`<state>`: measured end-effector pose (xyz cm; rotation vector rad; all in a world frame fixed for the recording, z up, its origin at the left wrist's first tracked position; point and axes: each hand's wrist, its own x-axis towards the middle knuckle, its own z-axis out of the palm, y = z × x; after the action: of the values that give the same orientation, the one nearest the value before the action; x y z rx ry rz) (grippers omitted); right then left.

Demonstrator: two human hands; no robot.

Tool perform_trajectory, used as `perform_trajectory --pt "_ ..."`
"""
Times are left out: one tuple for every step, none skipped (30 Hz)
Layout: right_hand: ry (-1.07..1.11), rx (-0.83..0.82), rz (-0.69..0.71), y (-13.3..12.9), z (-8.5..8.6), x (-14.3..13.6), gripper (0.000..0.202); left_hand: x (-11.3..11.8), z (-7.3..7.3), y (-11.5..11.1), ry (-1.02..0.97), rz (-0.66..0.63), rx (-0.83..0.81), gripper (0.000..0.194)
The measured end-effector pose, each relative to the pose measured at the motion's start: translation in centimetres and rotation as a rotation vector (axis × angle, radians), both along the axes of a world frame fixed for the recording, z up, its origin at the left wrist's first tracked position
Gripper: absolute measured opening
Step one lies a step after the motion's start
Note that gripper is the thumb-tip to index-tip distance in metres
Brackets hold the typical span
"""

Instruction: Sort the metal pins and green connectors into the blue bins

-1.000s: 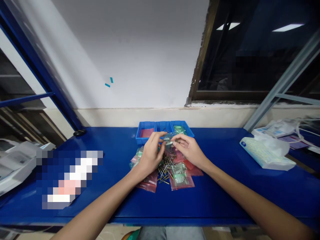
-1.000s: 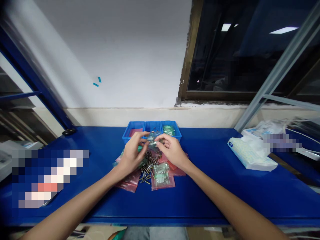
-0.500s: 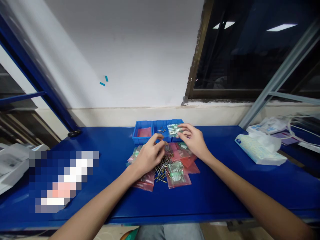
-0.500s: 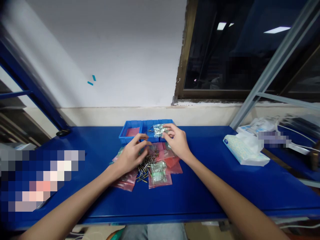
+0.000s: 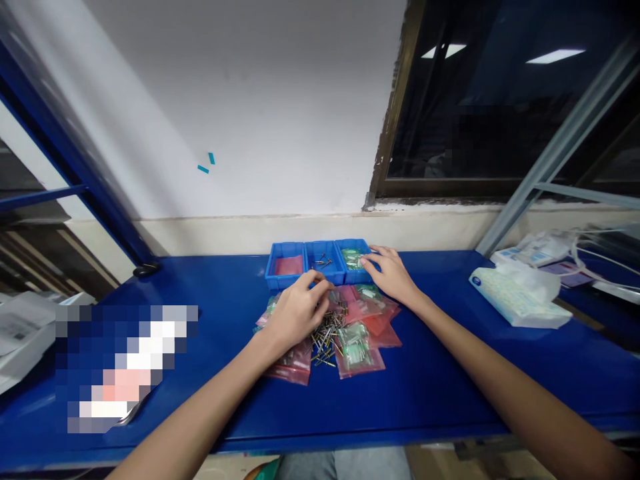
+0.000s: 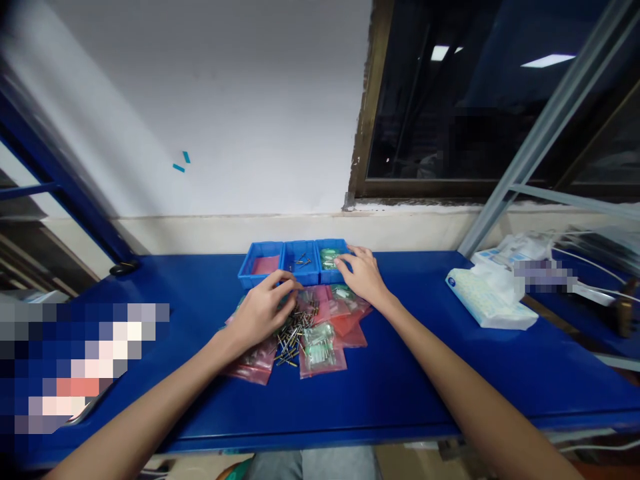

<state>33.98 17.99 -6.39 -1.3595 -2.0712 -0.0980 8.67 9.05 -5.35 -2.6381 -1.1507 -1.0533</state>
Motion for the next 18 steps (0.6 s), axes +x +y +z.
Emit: perform_trajectory --pt "-0.018 -0.004 0.007 -0.1 -0.1 0.0 0.038 -0.1 0.1 0.0 0.001 0.006 -0.009 0.02" --pt "-0.034 -0.01 0.012 -0.1 -0.1 -0.1 0.04 -0.1 0.2 0.0 0.003 0.013 -0.017 0.02" --pt "-0.048 -0.018 0.015 -0.2 -0.2 -0.1 0.041 -0.1 0.3 0.0 0.002 0.02 -0.022 0.021" --pt "-0.06 -0.03 0.016 -0.2 -0.3 -0.1 0.043 -0.1 0.4 0.0 0.004 0.027 -0.022 0.021" --pt "-0.069 -0.043 0.016 -0.1 -0.4 -0.1 0.045 -0.1 0.5 0.1 0.008 0.034 -0.019 0.021" --pt "-0.074 -0.054 0.015 -0.1 -0.4 -0.1 0.046 -0.1 0.5 0.1 0.014 0.041 -0.015 0.021" --pt "-0.075 -0.058 0.016 -0.1 -0.5 -0.1 0.047 -0.1 0.5 0.2 0.021 0.048 -0.011 0.022" --pt "-0.071 -0.053 0.018 -0.2 -0.4 -0.1 0.047 -0.2 0.6 0.2 0.029 0.054 -0.007 0.022" --pt "-0.061 -0.033 0.021 -0.3 -0.2 0.0 0.047 -0.3 0.6 0.3 0.036 0.061 -0.002 0.022" --pt "-0.045 -0.001 0.028 -0.6 0.0 -0.1 0.045 -0.4 0.7 0.3 0.042 0.069 0.005 0.022" --pt "-0.025 0.039 0.041 -1.0 0.3 -0.2 0.043 -0.6 0.8 0.4 0.045 0.079 0.012 0.022" --pt "0.001 0.081 0.058 -1.5 0.7 -0.5 0.038 -0.8 1.0 0.5 0.046 0.089 0.017 0.022" --pt "0.033 0.114 0.082 -2.1 1.1 -0.8 0.033 -1.1 1.1 0.6 0.048 0.097 0.016 0.022" --pt "0.066 0.131 0.117 -2.8 1.5 -1.3 0.028 -1.4 1.3 0.7 0.049 0.105 0.015 0.022" --pt "0.099 0.125 0.159 -3.5 1.8 -1.9 0.024 -1.8 1.5 0.8 0.047 0.116 0.014 0.022" --pt "0.12 0.097 0.214 -4.3 1.9 -2.6 0.022 -2.1 1.7 1.0 0.04 0.126 0.019 0.022" --pt "0.12 0.055 0.279 -5.0 2.0 -3.3 0.021 -2.4 1.8 1.1 0.028 0.133 0.03 0.022" --pt "0.105 0.011 0.34 -5.7 1.9 -3.9 0.019 -2.6 2.0 1.2 0.016 0.138 0.046 0.022"
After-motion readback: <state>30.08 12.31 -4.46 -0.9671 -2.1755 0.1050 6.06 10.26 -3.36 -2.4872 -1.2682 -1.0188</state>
